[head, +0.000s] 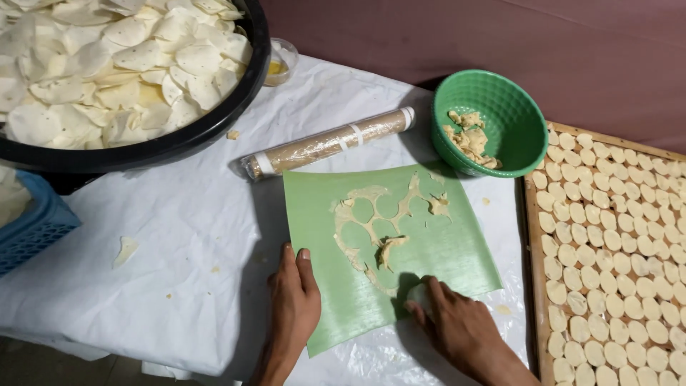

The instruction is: Rolling out dough on a mat and cutting it into small circular pieces for drying

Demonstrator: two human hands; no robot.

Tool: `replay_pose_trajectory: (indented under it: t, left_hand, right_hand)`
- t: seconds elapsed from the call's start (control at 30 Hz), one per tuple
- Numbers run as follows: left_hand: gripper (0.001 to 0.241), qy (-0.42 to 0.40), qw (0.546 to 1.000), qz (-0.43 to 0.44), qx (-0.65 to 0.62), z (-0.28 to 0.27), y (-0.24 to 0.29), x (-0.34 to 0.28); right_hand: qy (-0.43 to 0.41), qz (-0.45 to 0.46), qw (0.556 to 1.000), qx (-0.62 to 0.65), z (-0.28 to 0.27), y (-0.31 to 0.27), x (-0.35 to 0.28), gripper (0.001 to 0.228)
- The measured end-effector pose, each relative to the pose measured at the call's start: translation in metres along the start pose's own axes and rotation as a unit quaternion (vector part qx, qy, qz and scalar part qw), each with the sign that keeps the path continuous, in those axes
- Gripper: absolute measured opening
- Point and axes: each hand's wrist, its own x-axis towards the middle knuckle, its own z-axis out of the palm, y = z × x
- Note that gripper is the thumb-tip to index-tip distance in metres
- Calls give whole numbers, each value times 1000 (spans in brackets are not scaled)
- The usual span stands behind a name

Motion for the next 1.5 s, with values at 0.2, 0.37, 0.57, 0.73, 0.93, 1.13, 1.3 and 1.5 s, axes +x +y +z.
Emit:
replay_pose_trajectory:
  t: [0.2,0.37,0.57,0.73,0.93,1.13,1.3,1.5]
  left_hand:
    - [18,-36,997,15,66,11,-1,-1]
    - [25,-82,992,-16,90,30,-36,-3]
    - [31,-95,981,-33,168,22,-47,7]
    - [35,-92,979,-18,184,10,-64,17]
    - [27,-133,963,-49,229,7,-45,22]
    - [29,-128,965,-54,223,8,-53,23]
    - [33,-140,958,-74,239,7,-47,23]
    - [32,-146,954,-83,248,8,-44,21]
  right_hand:
    - [208,-177,961,46,18,-46,24,60]
    - [309,-122,943,-20,1,-85,79,64]
    - [188,37,979,68,-45,-17,77,49]
    - [195,142,969,44,-60,59,38,51]
    - [242,76,967,7,-27,66,86,57]
    - [180,-4,983,17,-42,54,93,55]
    - [275,127,953,-1,-51,79,119,59]
    - [225,-73,970,59,-59,28,119,51]
